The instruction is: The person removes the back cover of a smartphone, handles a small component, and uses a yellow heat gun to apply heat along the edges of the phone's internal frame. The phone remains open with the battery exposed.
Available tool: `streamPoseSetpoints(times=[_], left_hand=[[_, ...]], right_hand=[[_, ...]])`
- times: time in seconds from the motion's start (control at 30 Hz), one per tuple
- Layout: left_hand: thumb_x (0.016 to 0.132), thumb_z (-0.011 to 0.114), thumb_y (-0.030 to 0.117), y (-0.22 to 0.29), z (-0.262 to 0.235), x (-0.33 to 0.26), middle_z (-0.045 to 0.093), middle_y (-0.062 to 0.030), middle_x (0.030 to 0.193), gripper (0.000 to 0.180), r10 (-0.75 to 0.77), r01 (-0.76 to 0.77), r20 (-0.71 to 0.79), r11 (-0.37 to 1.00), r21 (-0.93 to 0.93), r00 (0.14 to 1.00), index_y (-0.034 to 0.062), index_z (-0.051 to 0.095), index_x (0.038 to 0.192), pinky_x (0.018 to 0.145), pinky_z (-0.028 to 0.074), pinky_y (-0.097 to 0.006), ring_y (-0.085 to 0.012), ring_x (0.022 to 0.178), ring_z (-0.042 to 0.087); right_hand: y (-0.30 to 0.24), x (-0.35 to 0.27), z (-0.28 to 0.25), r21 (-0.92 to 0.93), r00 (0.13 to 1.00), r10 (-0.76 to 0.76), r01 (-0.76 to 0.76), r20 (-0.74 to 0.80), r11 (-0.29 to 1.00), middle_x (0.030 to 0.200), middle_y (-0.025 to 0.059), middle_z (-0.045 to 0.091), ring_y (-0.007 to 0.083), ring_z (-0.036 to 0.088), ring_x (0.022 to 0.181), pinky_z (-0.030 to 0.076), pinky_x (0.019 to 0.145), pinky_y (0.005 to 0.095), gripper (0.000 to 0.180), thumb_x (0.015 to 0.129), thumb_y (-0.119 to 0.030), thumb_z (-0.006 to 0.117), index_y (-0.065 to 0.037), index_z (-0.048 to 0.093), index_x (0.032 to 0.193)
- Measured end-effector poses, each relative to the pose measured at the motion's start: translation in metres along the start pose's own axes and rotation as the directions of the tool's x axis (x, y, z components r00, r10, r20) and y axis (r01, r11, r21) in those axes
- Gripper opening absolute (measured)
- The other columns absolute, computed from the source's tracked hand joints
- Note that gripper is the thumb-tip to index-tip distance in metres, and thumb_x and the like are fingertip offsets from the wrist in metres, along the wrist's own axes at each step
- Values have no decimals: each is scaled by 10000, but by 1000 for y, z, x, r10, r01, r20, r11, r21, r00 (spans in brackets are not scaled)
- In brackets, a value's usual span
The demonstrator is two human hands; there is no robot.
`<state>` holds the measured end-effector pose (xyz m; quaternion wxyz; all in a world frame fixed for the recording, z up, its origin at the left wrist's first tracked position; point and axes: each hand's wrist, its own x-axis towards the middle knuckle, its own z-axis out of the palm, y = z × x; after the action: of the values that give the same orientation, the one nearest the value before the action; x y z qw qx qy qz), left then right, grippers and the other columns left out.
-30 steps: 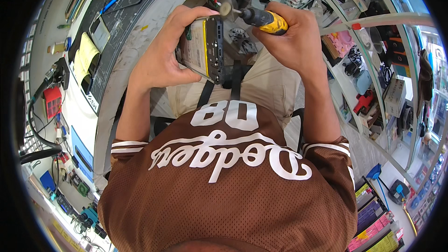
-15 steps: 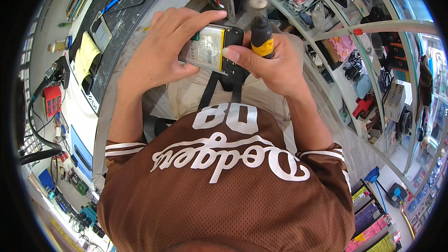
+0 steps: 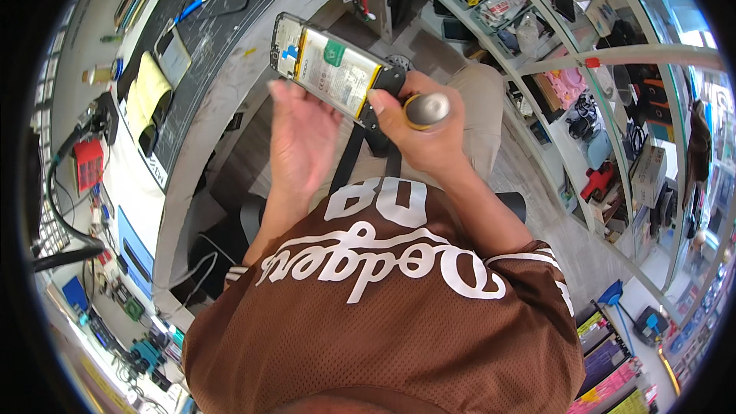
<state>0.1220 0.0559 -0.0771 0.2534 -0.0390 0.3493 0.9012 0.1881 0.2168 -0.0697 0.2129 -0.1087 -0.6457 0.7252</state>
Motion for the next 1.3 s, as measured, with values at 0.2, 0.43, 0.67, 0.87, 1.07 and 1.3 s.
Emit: streamPoseSetpoints(times=[0.2, 0.43, 0.67, 0.87, 1.07, 1.3], left_hand=[[1068, 586, 359, 17, 27, 13, 665, -45, 1216, 422, 100, -97, -29, 990, 102, 995, 62, 550, 1365, 975, 530, -348, -146, 1095, 658], [1056, 608, 312, 42, 33, 22, 709, -50, 1159, 377, 83, -89, 40, 981, 172, 996, 48, 605, 1325, 891, 577, -317, -134, 1009, 707], [1055, 608, 304, 43, 31, 24, 726, -55, 1139, 369, 24, -33, 90, 994, 102, 996, 36, 623, 1309, 874, 589, -310, -141, 1000, 722], [1045, 626, 286, 47, 27, 25, 721, -55, 1150, 356, 67, -86, 104, 977, 195, 992, 36, 623, 1298, 878, 591, -295, -126, 1001, 721], [1042, 630, 300, 51, 45, 19, 722, -63, 1103, 359, 108, -120, 73, 975, 186, 992, 35, 617, 1284, 820, 601, -295, -133, 949, 721], [1060, 607, 261, 51, 48, 22, 710, -79, 1064, 351, 71, -90, 98, 976, 198, 993, -4, 582, 1288, 787, 610, -280, -135, 896, 724]], right_hand=[[2, -2, 6, -165, 961, -118, 162, 249, 973, 649, -36, 581, 30, 473, 601, 386, 528, 241, 243, 807, -145, 903, -46, 680, 811], [5, 22, -47, -566, 951, -49, 222, 305, 794, 594, 85, 570, 201, 512, 506, 407, 510, 299, 236, 747, -144, 862, -53, 645, 736], [-15, 25, -37, -592, 937, -59, 265, 344, 761, 606, 90, 570, 206, 502, 512, 415, 518, 301, 228, 770, -149, 851, -40, 651, 758], [-20, 28, -35, -630, 951, -60, 247, 302, 736, 628, 95, 578, 215, 523, 528, 433, 531, 314, 214, 747, -141, 851, -42, 666, 788], [-24, 30, -37, -666, 949, -71, 268, 307, 696, 659, 109, 595, 242, 540, 563, 452, 568, 325, 219, 692, -99, 847, -38, 668, 802], [-23, 30, -37, -684, 956, -102, 269, 275, 678, 667, 116, 594, 255, 528, 564, 447, 569, 330, 206, 719, -102, 841, -32, 664, 798]])
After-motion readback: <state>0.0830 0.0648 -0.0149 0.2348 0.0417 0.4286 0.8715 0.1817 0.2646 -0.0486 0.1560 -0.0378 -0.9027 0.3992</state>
